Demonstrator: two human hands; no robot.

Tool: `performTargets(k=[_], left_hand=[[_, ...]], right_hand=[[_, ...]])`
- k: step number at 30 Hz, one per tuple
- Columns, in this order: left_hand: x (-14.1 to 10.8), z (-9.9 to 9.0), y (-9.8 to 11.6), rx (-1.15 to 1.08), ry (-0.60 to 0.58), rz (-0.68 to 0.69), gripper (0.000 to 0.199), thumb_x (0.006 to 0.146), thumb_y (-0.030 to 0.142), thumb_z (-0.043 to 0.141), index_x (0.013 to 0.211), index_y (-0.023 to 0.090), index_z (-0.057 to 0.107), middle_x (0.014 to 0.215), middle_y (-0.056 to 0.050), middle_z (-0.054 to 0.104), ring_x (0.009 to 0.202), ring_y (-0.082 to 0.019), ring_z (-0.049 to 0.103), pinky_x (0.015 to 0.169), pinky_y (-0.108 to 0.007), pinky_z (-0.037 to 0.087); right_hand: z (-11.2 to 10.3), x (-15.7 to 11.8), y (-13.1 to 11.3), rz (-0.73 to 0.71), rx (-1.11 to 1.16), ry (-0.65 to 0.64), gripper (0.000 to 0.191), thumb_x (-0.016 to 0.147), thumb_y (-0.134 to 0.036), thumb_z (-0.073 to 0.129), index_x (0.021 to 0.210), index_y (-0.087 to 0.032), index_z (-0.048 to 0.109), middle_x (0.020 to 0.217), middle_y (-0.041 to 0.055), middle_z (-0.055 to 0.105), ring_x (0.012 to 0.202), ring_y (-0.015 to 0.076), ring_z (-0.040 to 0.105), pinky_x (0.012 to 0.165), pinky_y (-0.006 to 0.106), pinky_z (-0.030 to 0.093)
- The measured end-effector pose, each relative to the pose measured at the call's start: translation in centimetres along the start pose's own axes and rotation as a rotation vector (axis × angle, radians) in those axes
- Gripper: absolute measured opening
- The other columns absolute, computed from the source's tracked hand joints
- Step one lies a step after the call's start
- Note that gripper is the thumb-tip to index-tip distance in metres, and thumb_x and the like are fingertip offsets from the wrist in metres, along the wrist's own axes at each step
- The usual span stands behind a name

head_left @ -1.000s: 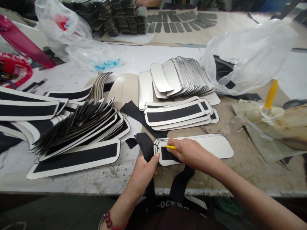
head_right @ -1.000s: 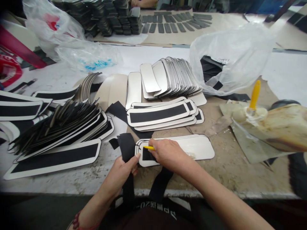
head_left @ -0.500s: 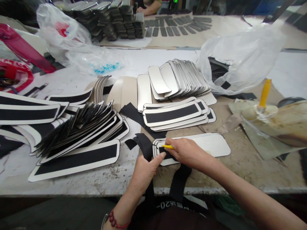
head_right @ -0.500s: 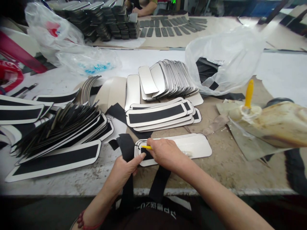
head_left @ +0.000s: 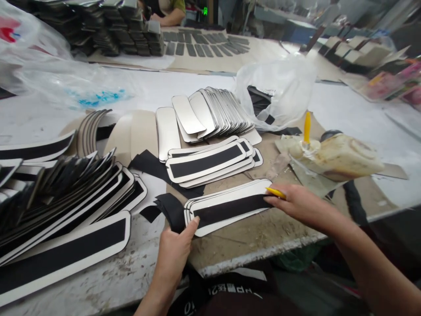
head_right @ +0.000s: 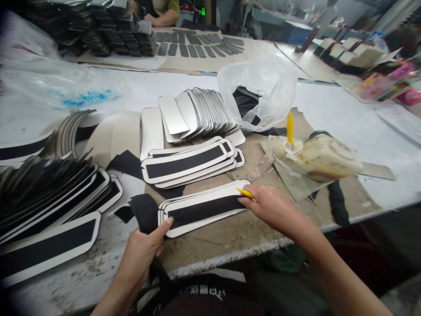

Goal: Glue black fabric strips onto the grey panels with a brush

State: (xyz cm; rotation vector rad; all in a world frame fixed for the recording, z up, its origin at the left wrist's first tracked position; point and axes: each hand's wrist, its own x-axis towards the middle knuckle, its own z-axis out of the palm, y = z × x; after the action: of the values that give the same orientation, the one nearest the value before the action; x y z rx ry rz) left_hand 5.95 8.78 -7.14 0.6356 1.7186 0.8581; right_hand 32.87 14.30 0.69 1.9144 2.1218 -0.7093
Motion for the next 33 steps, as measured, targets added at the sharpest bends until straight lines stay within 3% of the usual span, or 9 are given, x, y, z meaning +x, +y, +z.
performTargets(k=[3,5,9,20,28,33], left_hand=[[-0.2,0.1,0.4,0.057,0.001,-0.020,0.042,0.063,0.051,0.070,0.052,0.018,0.047,0.034,0.007,0.035,0.035,-0.009,0.031,0.037,-0.023,0.025],[-0.2,0.1,0.5,0.094,0.011,-0.022,0.044,0.062,0.052,0.070,0.050,0.019,0.043,0.034,0.006,0.036,0.036,-0.010,0.034,0.038,-0.024,0.026],[-0.1,0.3,0.6,0.114,0.068,-0.046,0.041,0.057,0.054,0.072,0.058,0.018,0.052,0.034,0.006,0.037,0.036,-0.012,0.034,0.037,-0.025,0.027],[-0.3,0.3,0.9,0.167,0.042,-0.092,0.040,0.058,0.053,0.072,0.054,0.017,0.054,0.035,0.007,0.035,0.038,-0.014,0.036,0.043,-0.027,0.028],[0.0,0.2,0.6,0.208,0.029,-0.089,0.054,0.058,0.055,0.072,0.039,0.022,0.034,0.037,0.005,0.033,0.040,-0.012,0.032,0.044,-0.027,0.026],[0.1,0.1,0.1,0.222,0.029,-0.054,0.055,0.059,0.056,0.071,0.037,0.022,0.033,0.038,0.004,0.034,0.042,-0.013,0.035,0.045,-0.028,0.027]], right_hand=[[0.0,0.5,1.1,0.037,0.068,0.040,0.025,0.087,-0.037,0.045,0.088,-0.019,0.063,0.087,0.0064,0.068,0.082,0.0218,0.061,0.070,0.027,0.040],[0.3,1.0,0.8,0.119,-0.016,0.073,0.026,0.087,-0.038,0.047,0.093,-0.019,0.063,0.090,0.0081,0.068,0.085,0.0233,0.061,0.071,0.028,0.040],[1.0,1.5,-0.2,0.254,-0.218,0.092,0.029,0.087,-0.041,0.047,0.101,-0.019,0.061,0.091,0.0112,0.068,0.087,0.0271,0.063,0.070,0.032,0.041],[1.6,2.0,0.3,0.268,-0.189,0.053,0.030,0.088,-0.043,0.049,0.101,-0.019,0.060,0.090,0.0111,0.068,0.087,0.0263,0.063,0.069,0.030,0.041],[2.2,2.6,1.0,0.237,-0.151,0.022,0.028,0.088,-0.043,0.048,0.099,-0.020,0.059,0.092,0.0100,0.068,0.089,0.0269,0.063,0.069,0.031,0.042],[2.1,2.2,0.7,0.307,-0.234,0.075,0.035,0.086,-0.051,0.050,0.097,-0.019,0.058,0.086,0.0126,0.068,0.085,0.0301,0.064,0.064,0.032,0.041]])
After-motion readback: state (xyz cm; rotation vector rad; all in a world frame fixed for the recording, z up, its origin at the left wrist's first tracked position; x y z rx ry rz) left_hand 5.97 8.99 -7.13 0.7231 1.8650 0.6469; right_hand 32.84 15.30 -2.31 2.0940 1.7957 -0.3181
